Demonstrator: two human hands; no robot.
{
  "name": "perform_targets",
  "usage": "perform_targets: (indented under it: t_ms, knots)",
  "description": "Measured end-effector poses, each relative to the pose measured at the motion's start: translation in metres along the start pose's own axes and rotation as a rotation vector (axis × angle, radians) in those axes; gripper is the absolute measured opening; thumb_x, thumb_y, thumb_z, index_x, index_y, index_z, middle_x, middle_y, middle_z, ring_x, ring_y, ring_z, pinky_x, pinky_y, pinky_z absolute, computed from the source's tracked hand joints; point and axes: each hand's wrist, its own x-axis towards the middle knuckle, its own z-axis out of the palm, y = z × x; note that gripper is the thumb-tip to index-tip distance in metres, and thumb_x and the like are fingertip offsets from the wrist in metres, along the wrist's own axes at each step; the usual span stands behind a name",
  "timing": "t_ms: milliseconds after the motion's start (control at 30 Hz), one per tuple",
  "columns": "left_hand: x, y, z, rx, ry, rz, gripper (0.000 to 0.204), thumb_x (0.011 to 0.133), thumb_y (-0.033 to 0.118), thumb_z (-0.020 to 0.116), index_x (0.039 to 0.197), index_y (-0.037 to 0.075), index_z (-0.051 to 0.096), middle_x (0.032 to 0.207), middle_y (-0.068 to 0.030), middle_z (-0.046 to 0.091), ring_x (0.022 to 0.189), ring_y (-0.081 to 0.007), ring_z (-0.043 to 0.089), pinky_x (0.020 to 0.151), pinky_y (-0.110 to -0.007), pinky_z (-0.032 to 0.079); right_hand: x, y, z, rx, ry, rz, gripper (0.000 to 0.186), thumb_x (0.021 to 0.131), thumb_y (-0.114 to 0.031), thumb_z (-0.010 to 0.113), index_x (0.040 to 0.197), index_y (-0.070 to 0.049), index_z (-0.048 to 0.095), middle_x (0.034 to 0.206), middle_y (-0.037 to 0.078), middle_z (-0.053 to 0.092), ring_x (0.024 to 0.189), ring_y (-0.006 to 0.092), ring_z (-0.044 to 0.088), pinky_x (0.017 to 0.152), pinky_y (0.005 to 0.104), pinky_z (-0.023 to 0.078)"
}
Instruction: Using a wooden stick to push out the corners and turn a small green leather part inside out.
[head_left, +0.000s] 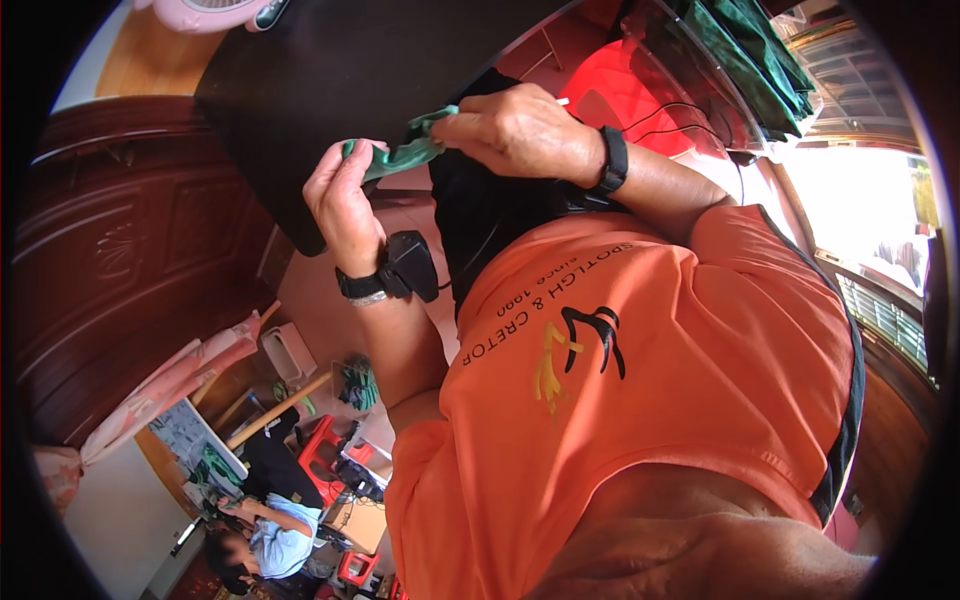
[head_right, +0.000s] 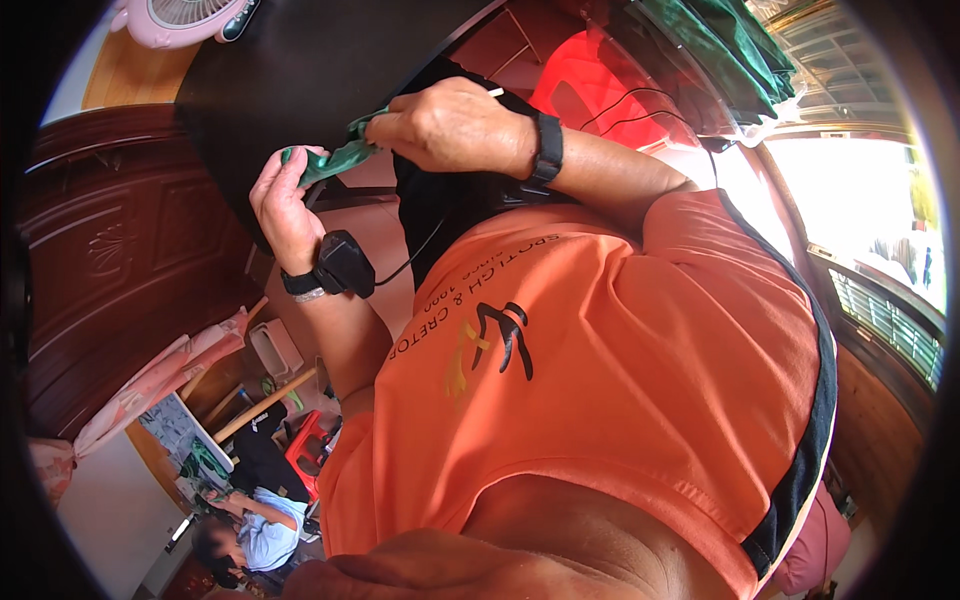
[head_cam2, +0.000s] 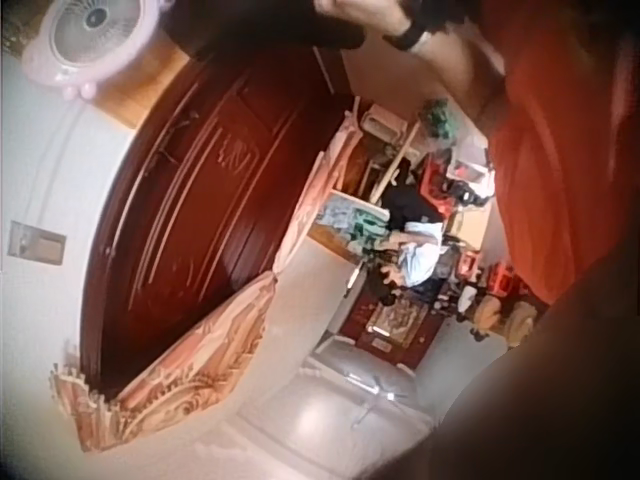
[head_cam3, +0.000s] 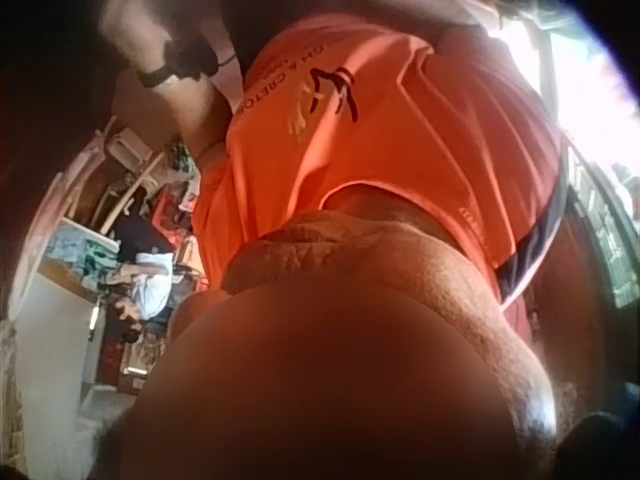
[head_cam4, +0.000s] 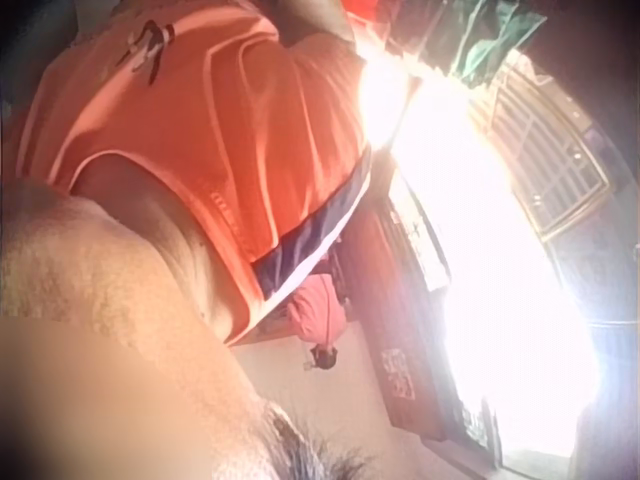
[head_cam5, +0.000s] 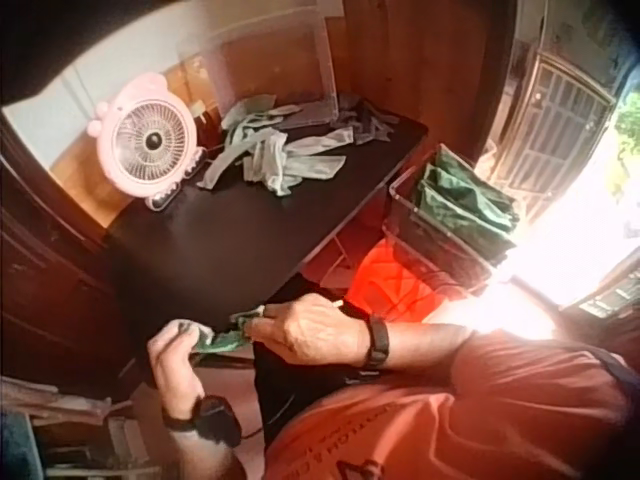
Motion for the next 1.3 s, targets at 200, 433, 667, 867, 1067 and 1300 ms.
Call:
perform_targets:
  t_ms: [200,433,667,867,1067,1300]
  knots:
    - [0.002,-0.002,-0.029,-0.079,0.026,-0.182,0.015,0.08,0.007,0.058,0.067,-0.002,0.059,0.063,0.0009,0.051,0.059,-0.007,0.047,0.058,-0.021,0.035,0.004,0.006,-0.002,0.146,-0.192,-0.163,0.016,0.08,-0.012,0.06,0.096,-0.01,0.063,0.073,0.008,0.062,0.064,0.0288,0.06,0.053,0.0363,0.047]
    - [-0.004,0.005,-0.03,-0.102,-0.029,-0.226,0.02,0.079,0.008,0.06,0.061,0.002,0.053,0.058,0.0044,0.043,0.053,-0.005,0.039,0.051,-0.021,0.029,0.006,0.017,0.003,0.556,-0.315,-0.173,0.012,0.084,-0.008,0.058,0.093,-0.003,0.064,0.084,0.011,0.066,0.073,0.0273,0.063,0.062,0.034,0.048]
    - [-0.017,0.019,-0.012,0.092,0.192,0.156,0.016,0.082,0.011,0.059,0.073,-0.002,0.056,0.064,0.0036,0.045,0.062,-0.0057,0.039,0.058,-0.02,0.031,-0.001,0.016,0.01,0.509,-0.257,0.077,0.015,0.089,-0.013,0.054,0.097,-0.003,0.061,0.074,0.01,0.062,0.065,0.0236,0.06,0.059,0.031,0.045]
    - [-0.02,0.034,-0.009,0.378,0.037,0.534,0.014,0.08,0.009,0.06,0.076,-0.005,0.058,0.077,-0.0117,0.058,0.069,-0.0201,0.054,0.064,-0.029,0.043,-0.005,0.017,-0.012,0.572,-0.257,0.222,0.019,0.092,-0.02,0.052,0.098,-0.004,0.061,0.063,0.004,0.052,0.055,0.0112,0.049,0.052,0.0265,0.039]
    - [-0.025,0.048,0.019,0.797,-0.172,1.039,0.008,0.07,0.006,0.064,0.071,0.0,0.058,0.071,-0.0113,0.056,0.068,-0.0285,0.055,0.063,-0.037,0.046,-0.01,0.009,-0.022,0.582,-0.201,0.315,0.02,0.092,-0.022,0.053,0.098,-0.004,0.061,0.061,0.001,0.051,0.055,0.0084,0.048,0.05,0.0242,0.038]
    - [-0.017,0.053,0.016,0.629,-0.059,1.004,0.008,0.07,0.002,0.064,0.071,-0.001,0.057,0.07,-0.0118,0.055,0.064,-0.0287,0.054,0.059,-0.036,0.044,-0.016,0.02,-0.037,0.373,-0.106,0.3,0.019,0.09,-0.02,0.054,0.096,-0.003,0.062,0.062,0.005,0.056,0.055,0.0136,0.055,0.051,0.0276,0.042]
